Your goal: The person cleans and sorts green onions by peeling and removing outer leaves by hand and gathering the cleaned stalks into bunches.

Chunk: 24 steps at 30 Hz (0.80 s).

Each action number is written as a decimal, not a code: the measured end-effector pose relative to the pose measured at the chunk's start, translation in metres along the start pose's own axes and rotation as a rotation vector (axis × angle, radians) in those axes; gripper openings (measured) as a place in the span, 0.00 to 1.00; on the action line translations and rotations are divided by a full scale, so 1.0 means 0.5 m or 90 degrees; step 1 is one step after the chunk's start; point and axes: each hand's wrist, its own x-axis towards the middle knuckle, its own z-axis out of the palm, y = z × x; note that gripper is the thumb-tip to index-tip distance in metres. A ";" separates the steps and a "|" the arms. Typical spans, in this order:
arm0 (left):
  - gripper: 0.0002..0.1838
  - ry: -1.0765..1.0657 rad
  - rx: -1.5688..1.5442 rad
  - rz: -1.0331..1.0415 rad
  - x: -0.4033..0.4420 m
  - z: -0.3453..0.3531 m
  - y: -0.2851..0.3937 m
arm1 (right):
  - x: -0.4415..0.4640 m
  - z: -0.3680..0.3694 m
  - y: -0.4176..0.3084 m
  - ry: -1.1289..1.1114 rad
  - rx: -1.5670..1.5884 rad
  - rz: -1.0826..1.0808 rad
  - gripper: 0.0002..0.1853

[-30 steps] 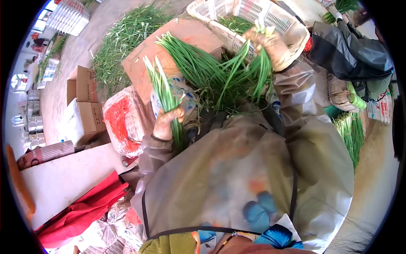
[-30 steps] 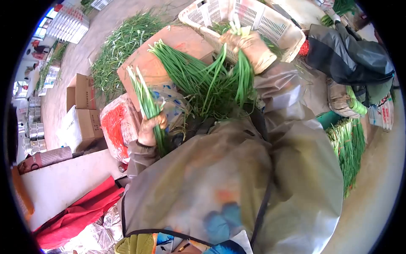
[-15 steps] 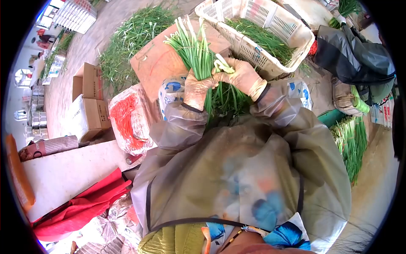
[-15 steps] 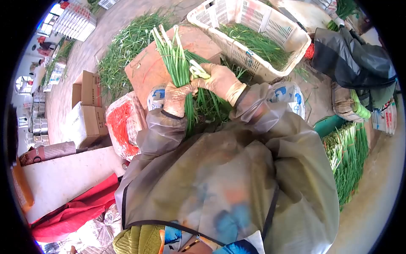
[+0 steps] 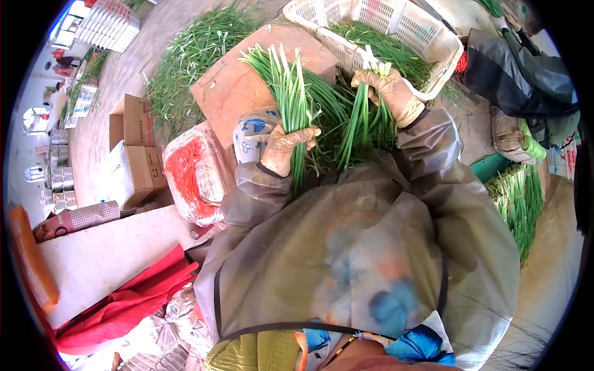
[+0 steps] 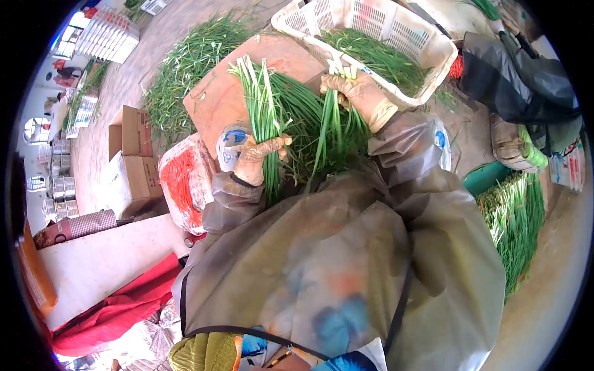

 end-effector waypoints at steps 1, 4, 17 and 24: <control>0.17 -0.038 -0.006 -0.003 -0.004 0.003 -0.004 | -0.006 0.007 -0.016 -0.009 -0.016 0.021 0.12; 0.21 -0.076 -0.051 -0.079 -0.005 0.014 -0.007 | 0.002 0.053 -0.014 -0.053 0.010 0.011 0.15; 0.18 -0.027 -0.046 -0.037 -0.018 0.015 -0.005 | 0.014 0.115 0.077 -0.106 -0.062 0.012 0.18; 0.13 0.211 -0.063 -0.070 -0.009 0.042 0.016 | -0.005 0.119 0.070 -0.205 -0.115 0.028 0.19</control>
